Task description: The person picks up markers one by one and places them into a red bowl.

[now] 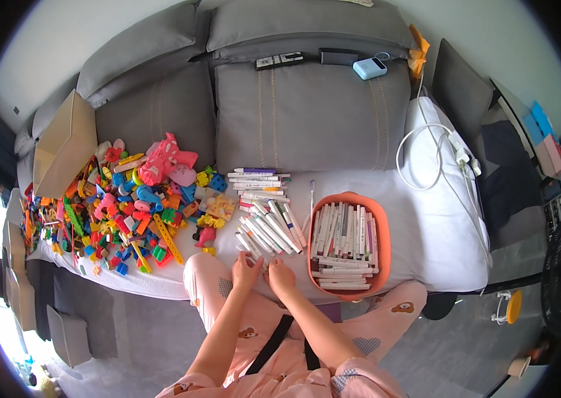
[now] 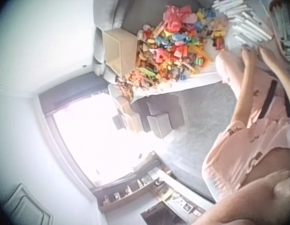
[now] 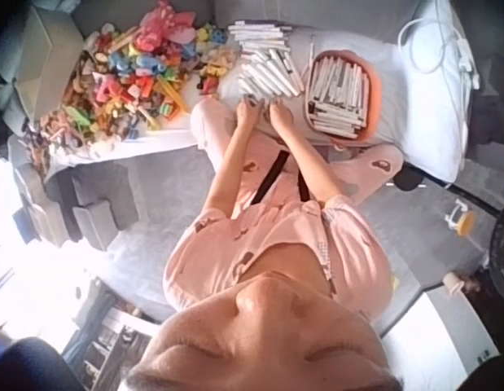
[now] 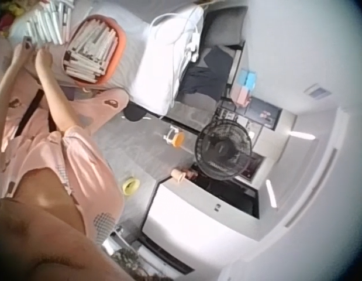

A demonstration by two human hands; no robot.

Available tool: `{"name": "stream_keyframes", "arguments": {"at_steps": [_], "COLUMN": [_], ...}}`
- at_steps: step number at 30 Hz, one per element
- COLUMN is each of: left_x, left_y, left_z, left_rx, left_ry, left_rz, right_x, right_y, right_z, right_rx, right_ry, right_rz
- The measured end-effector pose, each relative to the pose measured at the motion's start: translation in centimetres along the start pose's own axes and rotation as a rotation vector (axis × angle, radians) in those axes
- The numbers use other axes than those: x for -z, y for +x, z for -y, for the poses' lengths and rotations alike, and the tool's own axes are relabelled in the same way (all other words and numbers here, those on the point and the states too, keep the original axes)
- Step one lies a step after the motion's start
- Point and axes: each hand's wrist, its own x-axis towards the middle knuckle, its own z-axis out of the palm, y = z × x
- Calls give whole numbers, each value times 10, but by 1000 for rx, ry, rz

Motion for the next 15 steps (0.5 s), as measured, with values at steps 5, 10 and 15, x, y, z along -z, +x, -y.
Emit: {"name": "stream_keyframes", "arguments": {"at_steps": [5,10,15], "left_x": [4,3,10], "left_y": [12,3,-7], "left_z": [5,6,-40], "left_rx": [151,207,42], "left_ry": [25,-450,-735], "left_rz": [-9,-117,-326], "right_x": [-2,9,51], "right_y": [-7,-18,-39], "right_z": [0,5,9], "right_rx": [3,-7,54], "right_ry": [50,173,653], "right_rz": [23,-98,-333]}}
